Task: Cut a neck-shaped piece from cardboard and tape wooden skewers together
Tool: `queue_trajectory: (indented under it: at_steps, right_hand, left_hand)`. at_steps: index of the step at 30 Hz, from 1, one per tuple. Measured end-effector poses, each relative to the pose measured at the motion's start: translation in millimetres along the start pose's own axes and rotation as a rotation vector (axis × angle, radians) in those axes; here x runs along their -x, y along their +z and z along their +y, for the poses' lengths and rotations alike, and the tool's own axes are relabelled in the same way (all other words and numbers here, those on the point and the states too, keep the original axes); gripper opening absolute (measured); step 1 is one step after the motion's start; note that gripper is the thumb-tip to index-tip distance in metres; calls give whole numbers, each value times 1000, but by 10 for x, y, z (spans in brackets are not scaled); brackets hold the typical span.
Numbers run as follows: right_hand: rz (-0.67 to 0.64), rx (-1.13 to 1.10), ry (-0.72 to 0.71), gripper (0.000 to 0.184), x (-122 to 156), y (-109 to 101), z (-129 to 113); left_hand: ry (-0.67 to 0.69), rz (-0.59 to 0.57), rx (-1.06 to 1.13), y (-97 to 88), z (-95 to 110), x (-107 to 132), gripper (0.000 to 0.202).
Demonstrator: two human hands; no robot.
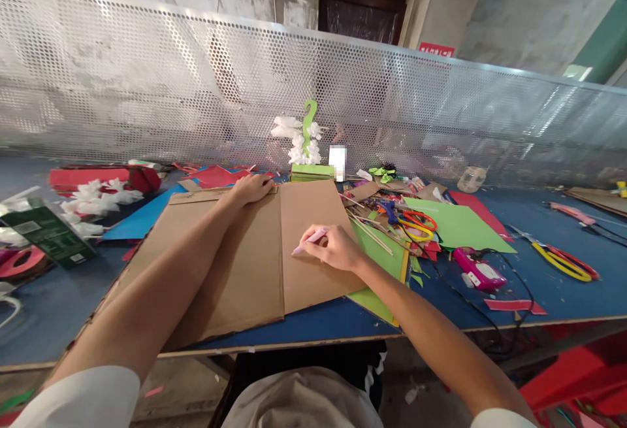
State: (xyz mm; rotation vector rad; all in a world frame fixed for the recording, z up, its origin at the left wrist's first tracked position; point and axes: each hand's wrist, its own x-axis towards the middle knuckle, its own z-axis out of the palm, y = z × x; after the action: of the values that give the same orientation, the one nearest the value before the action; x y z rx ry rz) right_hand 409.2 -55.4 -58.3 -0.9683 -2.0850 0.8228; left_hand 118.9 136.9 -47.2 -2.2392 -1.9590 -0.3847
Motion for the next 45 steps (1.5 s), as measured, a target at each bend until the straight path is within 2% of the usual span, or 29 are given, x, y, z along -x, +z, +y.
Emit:
queue_trajectory:
  at_steps: [14,20,22,27,33,38,45]
  right_hand:
    - [14,69,-5,19,14,10,-36]
    - [-35,81,-38,29,5,75,-124]
    - [-53,88,-57,28,4,81,-145]
    - [16,117,-47,28,14,51,-146]
    - [-48,131,-68,28,10,93,-146]
    - [-7,160,-80,28,15,87,-135]
    - [-44,136,-65,27,30,79,-200]
  left_hand:
    - [-6,8,5,-2,12,5,47]
    - [1,19,2,15,7,-1,49]
    - [5,20,1,12,9,2,49]
    - [0,18,10,-8,23,20,48]
    - [-9,6,21,-28,28,30,46]
    - [5,7,9,-29,21,31,48]
    - [15,3,4,-28,11,27,48]
